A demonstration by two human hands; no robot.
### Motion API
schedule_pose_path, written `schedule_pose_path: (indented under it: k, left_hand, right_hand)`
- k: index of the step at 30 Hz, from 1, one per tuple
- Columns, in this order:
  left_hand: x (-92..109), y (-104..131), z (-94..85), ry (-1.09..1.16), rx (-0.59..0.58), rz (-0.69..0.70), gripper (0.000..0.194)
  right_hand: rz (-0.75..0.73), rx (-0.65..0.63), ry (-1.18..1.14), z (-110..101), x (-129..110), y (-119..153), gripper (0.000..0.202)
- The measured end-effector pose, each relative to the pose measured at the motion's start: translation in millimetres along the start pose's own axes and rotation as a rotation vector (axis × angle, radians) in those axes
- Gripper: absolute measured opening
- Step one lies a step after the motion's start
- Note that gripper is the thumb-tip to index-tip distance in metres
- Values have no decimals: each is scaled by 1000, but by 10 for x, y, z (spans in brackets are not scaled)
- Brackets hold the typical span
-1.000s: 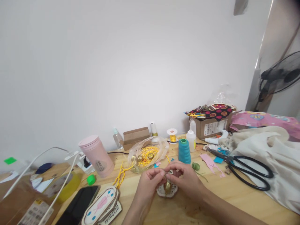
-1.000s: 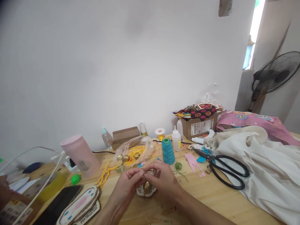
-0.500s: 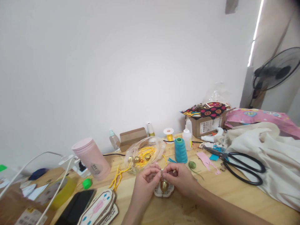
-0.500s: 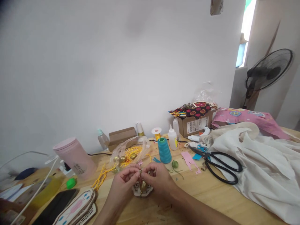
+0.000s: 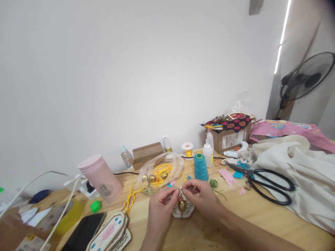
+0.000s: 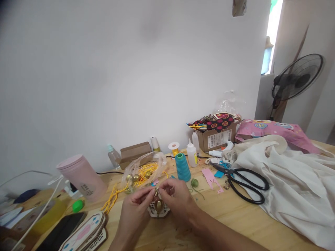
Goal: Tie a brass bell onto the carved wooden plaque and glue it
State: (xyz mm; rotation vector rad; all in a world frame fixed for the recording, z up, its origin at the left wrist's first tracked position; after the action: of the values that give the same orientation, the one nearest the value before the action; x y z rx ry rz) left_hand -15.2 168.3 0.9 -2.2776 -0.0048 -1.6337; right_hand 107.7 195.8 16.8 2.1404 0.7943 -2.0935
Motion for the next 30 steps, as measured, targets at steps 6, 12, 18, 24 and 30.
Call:
schedule_pose_path:
  k: [6, 12, 18, 24, 30]
  left_hand:
    - [111, 16, 17, -66, -28, 84, 17]
    - [259, 36, 8, -187, -17, 197, 18]
    - [299, 56, 15, -227, -18, 238, 19]
    - [311, 56, 1, -230, -15, 262, 18]
    - [285, 57, -11, -223, -12, 228, 19]
  right_hand:
    - [-59, -41, 1, 4, 41, -39, 16]
    - [-126, -52, 95, -18, 4, -32, 16]
    - [-95, -50, 28, -20, 17, -24, 18]
    - [-67, -70, -31, 8, 54, -16, 16]
    - [-2, -61, -42, 7, 53, -20, 15]
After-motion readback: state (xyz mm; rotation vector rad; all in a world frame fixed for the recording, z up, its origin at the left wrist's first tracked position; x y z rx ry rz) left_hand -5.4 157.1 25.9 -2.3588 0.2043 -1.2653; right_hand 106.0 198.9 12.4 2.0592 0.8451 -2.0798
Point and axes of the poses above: each hand's wrist, its own y-axis away from the middle knuckle, its own z-axis out of the palm, x = y × z, the point moved 9 cm from there along -y, towards the middle knuckle, and after that the axes turned 6 degrees about -y, right-handed, at the moved point
